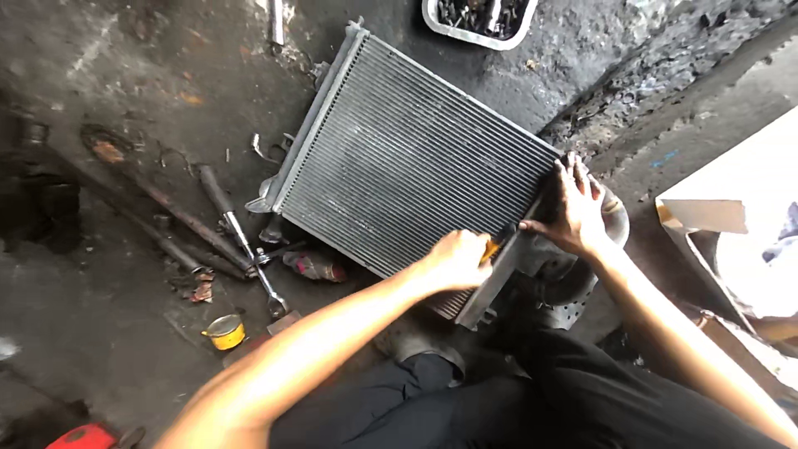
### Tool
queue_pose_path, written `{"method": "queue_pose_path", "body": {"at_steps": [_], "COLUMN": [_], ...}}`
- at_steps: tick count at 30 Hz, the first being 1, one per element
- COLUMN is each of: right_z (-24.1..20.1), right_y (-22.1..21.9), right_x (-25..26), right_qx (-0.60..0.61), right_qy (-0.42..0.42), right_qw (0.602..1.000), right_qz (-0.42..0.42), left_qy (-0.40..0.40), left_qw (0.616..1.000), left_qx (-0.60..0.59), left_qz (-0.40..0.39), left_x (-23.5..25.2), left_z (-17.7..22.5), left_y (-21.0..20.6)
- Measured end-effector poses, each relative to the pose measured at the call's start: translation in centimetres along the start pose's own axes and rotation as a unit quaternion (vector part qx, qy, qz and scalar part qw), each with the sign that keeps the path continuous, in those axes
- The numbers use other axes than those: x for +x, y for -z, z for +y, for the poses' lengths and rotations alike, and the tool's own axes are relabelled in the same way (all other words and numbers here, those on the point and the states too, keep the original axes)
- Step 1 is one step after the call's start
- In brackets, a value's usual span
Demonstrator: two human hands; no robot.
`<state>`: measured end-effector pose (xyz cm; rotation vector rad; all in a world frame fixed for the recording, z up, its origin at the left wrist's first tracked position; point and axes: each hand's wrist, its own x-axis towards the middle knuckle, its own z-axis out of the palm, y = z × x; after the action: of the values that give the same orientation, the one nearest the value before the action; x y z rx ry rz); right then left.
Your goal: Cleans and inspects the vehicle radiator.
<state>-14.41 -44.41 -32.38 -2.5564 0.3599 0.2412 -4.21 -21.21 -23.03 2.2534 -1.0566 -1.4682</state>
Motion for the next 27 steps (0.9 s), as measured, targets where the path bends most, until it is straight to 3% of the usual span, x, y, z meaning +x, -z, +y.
{"method": "queue_pose_path", "body": {"at_steps": [3, 5, 7, 8, 10, 12, 15, 17, 19, 22, 24, 25, 27], "right_z": [0.4, 0.2, 0.3, 0.5, 0.6, 0.7, 0.7, 0.8, 0.8, 1.0, 1.1, 1.1, 1.1], "right_y": [-0.3, -0.1, -0.3, -0.4, -0.6, -0.7, -0.6, -0.7, -0.8, -0.9, -1.0, -1.1, -1.1], "right_x": [-0.1, 0.0, -0.1, 0.0, -0.1, -0.1, -0.1, 0.0, 0.0, 0.0, 0.0, -0.1, 0.0], "right_qx": [0.017, 0.025, 0.035, 0.036, 0.043, 0.049, 0.055, 0.059, 0.066, 0.073, 0.071, 0.071, 0.071], "right_qy": [0.016, 0.015, 0.011, 0.01, 0.004, 0.003, 0.002, 0.0, 0.003, 0.008, 0.009, 0.009, 0.005], "right_qw": [1.0, 0.999, 0.999, 0.999, 0.999, 0.998, 0.998, 0.998, 0.997, 0.997, 0.997, 0.997, 0.997], "right_qz": [0.015, 0.019, 0.025, 0.032, 0.031, 0.034, 0.029, 0.025, 0.028, 0.033, 0.034, 0.035, 0.028], "left_qy": [-0.023, -0.068, -0.083, -0.085, -0.084, -0.078, 0.012, 0.064, 0.093, 0.057, 0.007, -0.017, -0.031], "left_qw": [0.981, 0.938, 0.904, 0.9, 0.926, 0.965, 0.999, 0.994, 0.994, 0.978, 0.941, 0.925, 0.921], "left_qx": [-0.027, -0.029, -0.031, -0.023, 0.002, 0.019, 0.04, 0.047, 0.052, 0.05, 0.052, 0.049, 0.06], "left_qz": [0.192, 0.34, 0.418, 0.426, 0.368, 0.25, -0.016, -0.075, -0.015, 0.196, 0.333, 0.377, 0.384], "left_x": [5.2, 9.4, 12.1, 12.4, 9.6, 4.4, -1.2, -0.7, 2.4, 9.2, 13.5, 14.9, 15.0], "left_z": [1.6, 2.5, 3.2, 3.3, 2.9, 1.5, 0.1, 0.5, 1.4, 2.3, 2.1, 1.7, 1.6], "left_y": [2.2, 2.9, 3.0, 2.9, 1.5, -0.5, -0.9, 1.3, 4.5, 9.6, 11.6, 11.9, 11.7]}}
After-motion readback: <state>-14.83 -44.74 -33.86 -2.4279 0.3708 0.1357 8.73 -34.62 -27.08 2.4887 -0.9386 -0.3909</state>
